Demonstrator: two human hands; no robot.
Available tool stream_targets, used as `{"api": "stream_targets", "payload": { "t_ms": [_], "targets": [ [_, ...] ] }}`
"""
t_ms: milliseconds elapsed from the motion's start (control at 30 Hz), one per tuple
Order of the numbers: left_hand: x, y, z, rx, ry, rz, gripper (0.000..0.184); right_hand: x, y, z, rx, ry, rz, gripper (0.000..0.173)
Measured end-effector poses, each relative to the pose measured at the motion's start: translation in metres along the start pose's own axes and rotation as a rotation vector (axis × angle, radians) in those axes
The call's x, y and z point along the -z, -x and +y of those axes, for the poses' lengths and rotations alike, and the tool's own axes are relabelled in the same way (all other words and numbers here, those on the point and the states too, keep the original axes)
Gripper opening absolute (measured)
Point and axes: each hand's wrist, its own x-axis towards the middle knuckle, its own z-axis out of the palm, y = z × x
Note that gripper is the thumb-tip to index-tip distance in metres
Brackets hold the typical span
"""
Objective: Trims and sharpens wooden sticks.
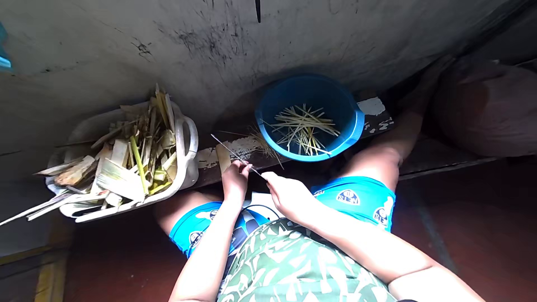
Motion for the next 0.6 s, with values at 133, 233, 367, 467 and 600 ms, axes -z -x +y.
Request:
{"api": "stream_targets", "payload": {
  "t_ms": [133,233,367,467,600],
  "targets": [
    [0.002,0.004,-0.001,-0.070,0.004,0.113,0.015,0.002,0.004,-0.001,0.048,0.020,0.071,0.033],
    [0.001,0.002,-0.008,-0.014,0.078,0.039,0.019,0.001,0.000,0.003,-0.019,0.011,-0.020,0.033],
    [-0.001,0.003,-0.016,-0.065,0.201,0.112,0.014,-0.002,-0.003,0.006,-0.025,0.017,-0.001,0.033],
    [-0.003,0.006,-0.018,-0.210,0.281,0.293,0.013,-0.004,-0.001,0.008,-0.003,0.025,0.021,0.033],
    [-0.003,0.003,-0.014,-0.301,0.297,0.375,0.012,-0.001,-0.004,0.006,-0.027,0.028,-0.001,0.034]
  ]
}}
